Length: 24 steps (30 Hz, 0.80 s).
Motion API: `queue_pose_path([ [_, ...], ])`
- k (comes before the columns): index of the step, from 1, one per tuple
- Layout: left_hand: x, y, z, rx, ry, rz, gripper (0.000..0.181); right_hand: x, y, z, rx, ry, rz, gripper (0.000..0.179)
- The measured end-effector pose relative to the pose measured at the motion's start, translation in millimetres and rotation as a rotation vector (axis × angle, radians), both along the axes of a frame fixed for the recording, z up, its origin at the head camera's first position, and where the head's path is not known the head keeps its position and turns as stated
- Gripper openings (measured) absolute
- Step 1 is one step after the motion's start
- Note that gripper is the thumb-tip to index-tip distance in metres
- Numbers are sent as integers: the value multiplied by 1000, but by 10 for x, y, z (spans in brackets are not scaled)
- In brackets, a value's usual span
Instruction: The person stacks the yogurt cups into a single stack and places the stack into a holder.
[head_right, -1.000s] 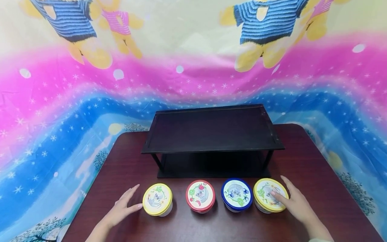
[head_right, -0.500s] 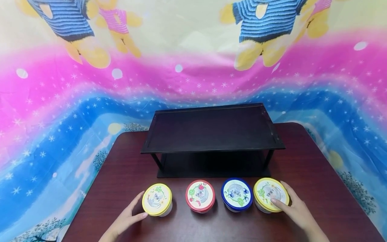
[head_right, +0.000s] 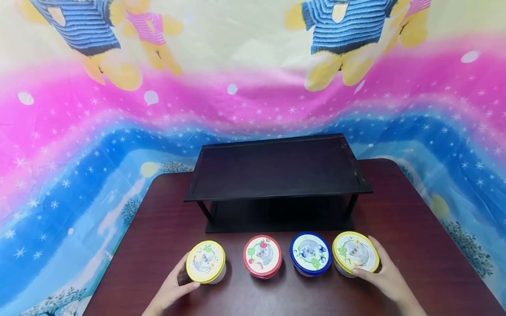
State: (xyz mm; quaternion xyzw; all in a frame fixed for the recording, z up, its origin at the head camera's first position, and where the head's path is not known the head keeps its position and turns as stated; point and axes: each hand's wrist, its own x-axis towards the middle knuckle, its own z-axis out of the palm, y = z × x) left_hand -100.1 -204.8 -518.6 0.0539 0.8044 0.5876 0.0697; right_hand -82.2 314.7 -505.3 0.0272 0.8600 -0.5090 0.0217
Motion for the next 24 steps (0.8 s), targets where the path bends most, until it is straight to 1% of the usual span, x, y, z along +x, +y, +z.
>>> queue_pose_path([
  [3,-4,18,-41,27,-13,13,85,-1,-9,-14,-12,-3,-7,93],
  [6,-10,33,-76,65,-11,18,86,1,-13,-20,-20,1,-10,94],
  [12,-6,68,-116,145,-54,15,90,-2,-7,-6,-25,-67,-22,102],
  [14,-7,83,-133,165,-68,18,91,3,-11,-21,-28,-66,-26,104],
  [16,-9,98,-152,171,-64,21,92,8,-15,-40,-33,-55,-29,105],
  [21,-6,140,-185,183,-15,48,88,2,-29,-67,-54,-33,-38,105],
  [22,-6,148,-192,180,-12,56,87,-1,-31,-68,-54,-32,-41,104],
  [24,-6,168,-205,146,-17,78,87,-4,-36,-69,-49,-35,-49,104],
])
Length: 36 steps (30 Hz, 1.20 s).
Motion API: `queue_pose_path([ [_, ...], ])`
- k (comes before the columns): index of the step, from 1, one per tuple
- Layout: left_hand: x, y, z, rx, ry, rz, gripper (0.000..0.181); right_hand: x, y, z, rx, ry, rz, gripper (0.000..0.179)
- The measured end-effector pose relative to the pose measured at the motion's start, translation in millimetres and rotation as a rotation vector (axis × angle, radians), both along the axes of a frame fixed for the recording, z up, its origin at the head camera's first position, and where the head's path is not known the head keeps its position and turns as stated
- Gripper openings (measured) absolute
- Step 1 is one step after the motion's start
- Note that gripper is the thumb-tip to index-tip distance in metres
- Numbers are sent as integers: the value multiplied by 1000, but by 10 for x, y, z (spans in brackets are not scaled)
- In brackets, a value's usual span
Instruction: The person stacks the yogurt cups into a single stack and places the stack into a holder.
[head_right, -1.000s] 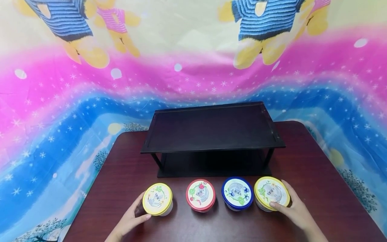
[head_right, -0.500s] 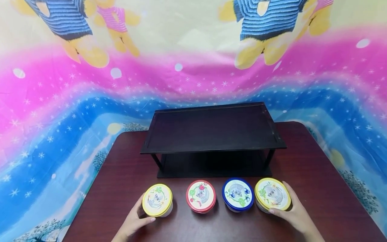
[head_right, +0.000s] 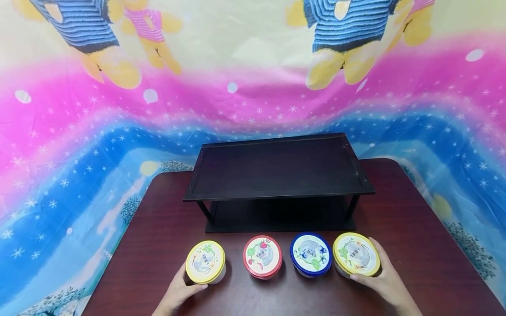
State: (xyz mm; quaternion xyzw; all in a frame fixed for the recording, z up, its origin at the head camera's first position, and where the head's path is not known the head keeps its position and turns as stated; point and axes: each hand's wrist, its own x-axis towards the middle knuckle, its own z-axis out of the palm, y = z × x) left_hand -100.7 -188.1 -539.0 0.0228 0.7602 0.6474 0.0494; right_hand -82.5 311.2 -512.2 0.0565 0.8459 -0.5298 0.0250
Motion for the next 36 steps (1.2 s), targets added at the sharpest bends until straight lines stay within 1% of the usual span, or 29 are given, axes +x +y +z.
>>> queue_pose_path([
  [4,19,42,-33,-103,-47,50,90,2,-4,14,13,-12,-16,102],
  [5,22,52,-43,-117,-52,60,91,6,-3,18,18,-18,-18,102],
  [7,27,71,-64,-106,-59,66,92,13,0,29,27,-22,-23,101],
  [11,18,105,-98,-25,-41,59,92,32,14,50,58,-38,-35,102],
  [15,16,125,-107,-1,-29,73,93,40,22,63,88,-49,-43,102],
  [18,19,126,-101,-16,-32,87,93,38,18,61,101,-51,-44,102],
  [20,22,118,-93,-44,-29,98,93,35,9,53,103,-47,-45,102],
  [22,18,109,-84,-67,-23,109,91,35,-6,41,98,-29,-50,101],
  [25,7,97,-78,-80,6,114,89,38,-22,25,89,12,-61,99],
  [29,-9,101,-87,-35,37,91,89,43,-25,24,89,30,-74,98],
  [31,-12,108,-95,-20,36,84,90,41,-26,26,91,26,-74,99],
  [36,-16,135,-105,-11,16,100,96,37,-38,14,82,51,-76,98],
])
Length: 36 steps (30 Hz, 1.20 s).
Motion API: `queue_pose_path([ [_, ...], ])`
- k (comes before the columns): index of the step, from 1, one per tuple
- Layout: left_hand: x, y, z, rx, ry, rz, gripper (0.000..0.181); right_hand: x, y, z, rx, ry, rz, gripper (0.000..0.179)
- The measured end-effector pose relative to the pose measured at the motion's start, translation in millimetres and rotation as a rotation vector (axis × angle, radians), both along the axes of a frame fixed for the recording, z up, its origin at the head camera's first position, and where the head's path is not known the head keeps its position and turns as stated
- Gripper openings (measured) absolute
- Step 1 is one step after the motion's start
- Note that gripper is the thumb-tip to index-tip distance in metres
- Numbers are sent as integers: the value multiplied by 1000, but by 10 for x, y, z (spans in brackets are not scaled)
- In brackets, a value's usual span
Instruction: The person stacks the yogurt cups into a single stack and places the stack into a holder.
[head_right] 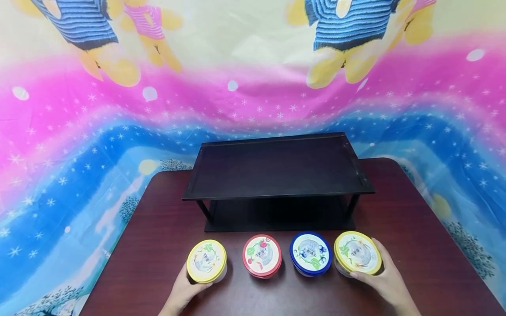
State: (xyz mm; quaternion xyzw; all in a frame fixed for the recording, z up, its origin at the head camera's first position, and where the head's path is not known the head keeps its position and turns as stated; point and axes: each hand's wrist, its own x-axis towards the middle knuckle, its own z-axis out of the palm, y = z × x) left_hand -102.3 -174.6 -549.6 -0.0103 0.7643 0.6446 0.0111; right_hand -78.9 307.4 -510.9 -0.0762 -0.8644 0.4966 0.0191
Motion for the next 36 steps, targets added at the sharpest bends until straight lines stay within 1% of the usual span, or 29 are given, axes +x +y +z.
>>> queue_pose_path([
  [3,0,24,-5,-2,-3,13,97,9,-5,-6,1,11,-12,98],
  [10,5,71,-15,37,31,16,93,44,8,-12,41,26,-36,96],
  [14,6,85,7,11,11,37,95,58,37,18,57,8,-49,95],
  [16,8,89,15,-4,-2,46,95,69,51,54,54,-10,-51,95],
  [18,8,91,21,2,-8,49,96,73,66,88,62,-7,-48,95],
  [21,3,85,17,-1,8,49,95,80,79,153,67,10,-39,94],
  [24,2,76,17,-25,20,51,94,83,87,221,87,35,-36,93],
  [28,0,66,11,-62,15,60,94,87,71,342,86,86,-20,92],
  [31,-1,62,0,-70,12,70,94,70,24,443,88,132,-2,92],
  [36,10,65,2,-75,20,76,94,38,-99,582,86,178,28,95],
])
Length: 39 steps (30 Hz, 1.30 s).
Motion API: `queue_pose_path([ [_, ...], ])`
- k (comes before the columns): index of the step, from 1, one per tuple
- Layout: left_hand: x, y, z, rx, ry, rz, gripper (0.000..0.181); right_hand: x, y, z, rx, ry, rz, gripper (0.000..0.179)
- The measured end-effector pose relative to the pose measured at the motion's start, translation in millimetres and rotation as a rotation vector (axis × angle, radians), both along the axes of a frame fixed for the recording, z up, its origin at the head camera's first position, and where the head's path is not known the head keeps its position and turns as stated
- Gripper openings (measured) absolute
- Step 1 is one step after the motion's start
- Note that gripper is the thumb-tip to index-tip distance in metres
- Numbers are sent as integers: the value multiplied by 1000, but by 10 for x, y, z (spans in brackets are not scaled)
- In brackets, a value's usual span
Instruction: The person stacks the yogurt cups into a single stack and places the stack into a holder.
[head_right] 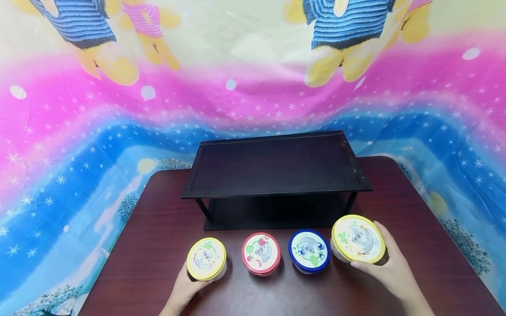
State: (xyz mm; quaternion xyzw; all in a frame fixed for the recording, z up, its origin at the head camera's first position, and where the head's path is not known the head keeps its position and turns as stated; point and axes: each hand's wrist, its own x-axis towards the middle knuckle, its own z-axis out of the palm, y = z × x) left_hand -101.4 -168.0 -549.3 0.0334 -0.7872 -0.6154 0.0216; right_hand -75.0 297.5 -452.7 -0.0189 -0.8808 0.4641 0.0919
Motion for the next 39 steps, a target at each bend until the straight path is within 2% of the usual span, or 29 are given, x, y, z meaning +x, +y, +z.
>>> queue_pose_path([
  [11,16,8,17,14,-5,-7,92,-23,-138,193,-4,37,35,97],
  [19,1,-5,18,-10,-27,9,93,-53,-324,345,-51,90,108,99],
  [27,12,-1,5,-27,-1,1,91,-114,-566,354,-134,147,187,101],
  [33,19,-2,-5,-32,13,0,91,-185,-721,339,-208,146,240,101],
  [39,3,-13,-19,-18,11,-7,92,-242,-855,344,-169,116,257,102],
])
